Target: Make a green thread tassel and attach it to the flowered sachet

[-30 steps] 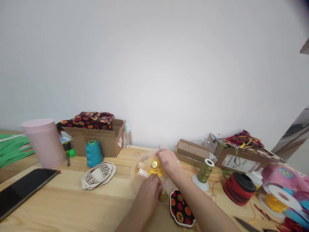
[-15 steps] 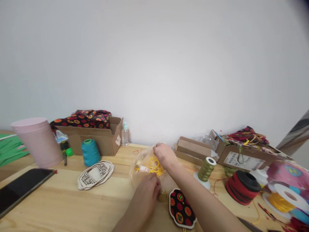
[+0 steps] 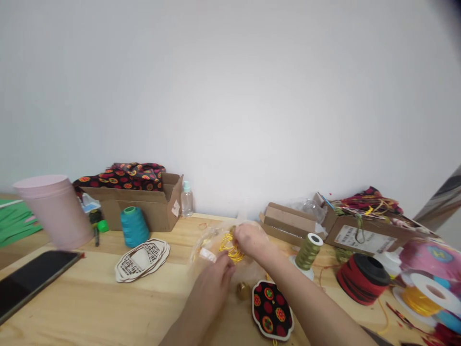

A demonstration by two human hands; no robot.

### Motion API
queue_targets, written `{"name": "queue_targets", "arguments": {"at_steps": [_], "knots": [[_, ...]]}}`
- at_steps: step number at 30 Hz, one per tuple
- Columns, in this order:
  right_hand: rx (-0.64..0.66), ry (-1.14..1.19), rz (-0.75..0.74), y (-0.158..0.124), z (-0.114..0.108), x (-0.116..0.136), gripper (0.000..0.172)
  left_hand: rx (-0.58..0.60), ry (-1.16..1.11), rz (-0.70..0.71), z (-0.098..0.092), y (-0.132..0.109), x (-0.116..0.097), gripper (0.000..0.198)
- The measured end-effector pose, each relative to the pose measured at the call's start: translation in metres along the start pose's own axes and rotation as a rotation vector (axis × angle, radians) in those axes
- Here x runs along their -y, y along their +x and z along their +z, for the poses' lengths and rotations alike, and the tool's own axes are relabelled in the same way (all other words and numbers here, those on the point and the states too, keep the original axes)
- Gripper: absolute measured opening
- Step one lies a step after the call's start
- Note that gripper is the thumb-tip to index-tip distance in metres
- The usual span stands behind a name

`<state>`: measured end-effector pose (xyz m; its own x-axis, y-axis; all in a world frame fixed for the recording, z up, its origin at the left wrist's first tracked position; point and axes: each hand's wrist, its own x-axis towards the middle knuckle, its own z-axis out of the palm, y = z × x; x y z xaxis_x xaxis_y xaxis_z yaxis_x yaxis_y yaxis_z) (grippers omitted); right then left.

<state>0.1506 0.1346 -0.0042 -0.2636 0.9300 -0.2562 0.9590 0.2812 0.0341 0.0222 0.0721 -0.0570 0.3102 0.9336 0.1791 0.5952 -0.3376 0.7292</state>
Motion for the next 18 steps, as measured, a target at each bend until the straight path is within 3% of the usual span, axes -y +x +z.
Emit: {"name": "queue_targets", "arguments": {"at_steps": [9, 13, 18], "knots": [[-0.022, -0.007, -0.119, -0.008, -0.001, -0.005, 0.019, -0.484, -0.447, -0.148, -0.024, 0.017, 0.015, 0.028], [-0.062, -0.001, -0.172, -0.007, 0.000, 0.005, 0.019, -0.584, -0.577, -0.203, -0.024, 0.017, 0.016, 0.034], [-0.083, -0.002, -0.212, -0.002, 0.003, 0.022, 0.037, -0.616, -0.754, -0.284, -0.017, 0.017, 0.026, 0.037]]}}
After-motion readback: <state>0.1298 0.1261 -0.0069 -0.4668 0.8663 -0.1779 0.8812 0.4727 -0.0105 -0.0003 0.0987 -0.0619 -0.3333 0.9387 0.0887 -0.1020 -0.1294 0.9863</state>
